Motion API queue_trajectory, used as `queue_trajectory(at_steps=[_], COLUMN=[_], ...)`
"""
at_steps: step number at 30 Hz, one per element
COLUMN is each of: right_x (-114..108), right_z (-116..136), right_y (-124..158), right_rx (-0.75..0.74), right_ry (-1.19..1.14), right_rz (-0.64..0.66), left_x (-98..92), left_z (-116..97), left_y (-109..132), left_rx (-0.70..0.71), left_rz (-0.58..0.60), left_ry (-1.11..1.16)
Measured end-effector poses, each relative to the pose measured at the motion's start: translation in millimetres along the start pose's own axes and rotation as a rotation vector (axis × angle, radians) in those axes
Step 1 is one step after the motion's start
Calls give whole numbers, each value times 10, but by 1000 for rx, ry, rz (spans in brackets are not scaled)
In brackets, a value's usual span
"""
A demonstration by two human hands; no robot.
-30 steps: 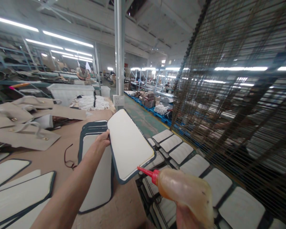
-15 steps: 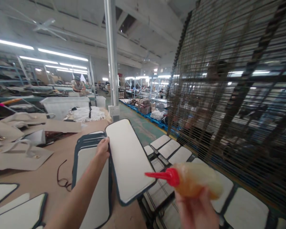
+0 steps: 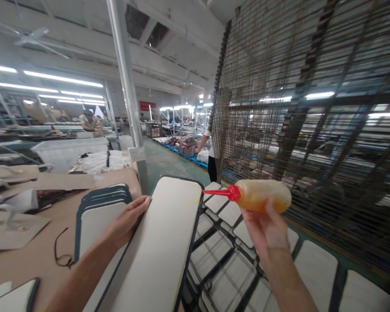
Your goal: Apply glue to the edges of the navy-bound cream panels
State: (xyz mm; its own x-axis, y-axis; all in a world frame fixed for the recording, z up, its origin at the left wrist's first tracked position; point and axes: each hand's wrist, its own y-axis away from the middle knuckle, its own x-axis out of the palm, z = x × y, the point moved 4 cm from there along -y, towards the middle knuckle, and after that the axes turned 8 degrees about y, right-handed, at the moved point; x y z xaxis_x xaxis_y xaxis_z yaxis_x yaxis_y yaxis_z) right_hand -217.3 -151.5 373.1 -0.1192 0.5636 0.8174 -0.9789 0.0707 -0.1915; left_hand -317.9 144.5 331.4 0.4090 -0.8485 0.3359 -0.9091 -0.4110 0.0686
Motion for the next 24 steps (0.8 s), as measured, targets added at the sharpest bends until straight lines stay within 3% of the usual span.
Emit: queue_trajectory(at_steps=[6, 15, 19, 24], right_x=[-90, -27, -76, -230], right_z=[5, -4, -192, -526], right_y=[-14, 224, 502, 1024], right_rx=[-29, -202, -136, 84], right_ry=[56, 228, 305, 349], right_rz=[72, 122, 159, 141], left_x=[-18, -242, -411, -606], left_z=[-42, -75, -73, -66], left_y=[249, 221, 220, 180], left_rx=[-37, -44, -68, -59], left_rz=[6, 90, 73, 32], left_ry=[-33, 10, 62, 103])
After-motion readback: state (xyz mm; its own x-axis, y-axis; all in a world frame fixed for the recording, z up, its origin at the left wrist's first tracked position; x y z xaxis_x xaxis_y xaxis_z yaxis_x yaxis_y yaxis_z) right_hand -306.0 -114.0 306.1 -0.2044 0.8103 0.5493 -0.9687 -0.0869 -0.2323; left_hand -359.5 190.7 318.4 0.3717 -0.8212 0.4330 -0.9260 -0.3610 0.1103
